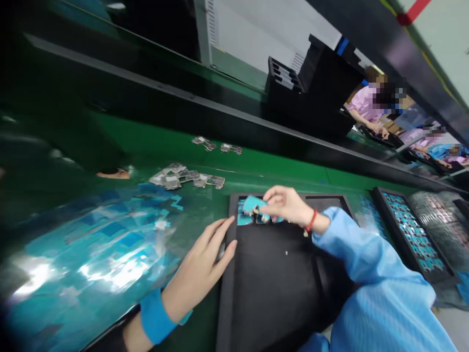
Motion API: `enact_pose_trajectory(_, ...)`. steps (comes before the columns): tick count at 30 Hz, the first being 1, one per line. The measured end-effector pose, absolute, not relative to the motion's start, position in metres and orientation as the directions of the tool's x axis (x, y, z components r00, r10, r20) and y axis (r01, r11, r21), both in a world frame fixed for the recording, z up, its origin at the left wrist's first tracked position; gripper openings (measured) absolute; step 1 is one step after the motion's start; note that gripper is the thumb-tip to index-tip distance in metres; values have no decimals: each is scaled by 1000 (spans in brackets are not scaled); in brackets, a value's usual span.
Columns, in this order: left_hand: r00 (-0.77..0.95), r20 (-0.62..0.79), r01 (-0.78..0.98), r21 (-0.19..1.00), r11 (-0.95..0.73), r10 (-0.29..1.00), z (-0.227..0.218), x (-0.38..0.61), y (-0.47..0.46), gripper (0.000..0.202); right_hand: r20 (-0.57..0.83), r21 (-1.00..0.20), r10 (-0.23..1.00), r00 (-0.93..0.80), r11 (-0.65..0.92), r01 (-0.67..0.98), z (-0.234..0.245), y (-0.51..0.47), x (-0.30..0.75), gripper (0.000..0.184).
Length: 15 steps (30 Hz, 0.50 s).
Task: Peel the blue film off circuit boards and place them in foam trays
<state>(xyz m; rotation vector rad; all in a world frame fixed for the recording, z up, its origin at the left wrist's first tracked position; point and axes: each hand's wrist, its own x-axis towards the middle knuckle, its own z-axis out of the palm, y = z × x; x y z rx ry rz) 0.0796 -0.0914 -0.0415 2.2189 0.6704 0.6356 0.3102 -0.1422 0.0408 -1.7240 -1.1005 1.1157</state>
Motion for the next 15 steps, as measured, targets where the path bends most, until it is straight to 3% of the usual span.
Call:
enact_pose_trajectory(3, 742, 247, 271, 740, -615, 624, -40, 80, -92, 49, -339, -917, 911, 235, -376, 133, 23, -202, 278, 41)
enact_pose_trajectory(8, 742, 260, 268, 729, -630, 617, -38, 80, -91, 49, -373, -910, 922, 108, -386, 153, 4, -232, 253, 42)
enact_pose_trajectory(12, 746, 250, 276, 727, -628, 617, -36, 80, -90, 49, -245, -906, 967, 75, -256, 337, 9, -230, 253, 29)
enact_pose_trajectory(15, 750, 248, 271, 731, -626, 613, -35, 80, -90, 49, -78, -795, 997, -8, -57, 604, 30, -223, 262, 19)
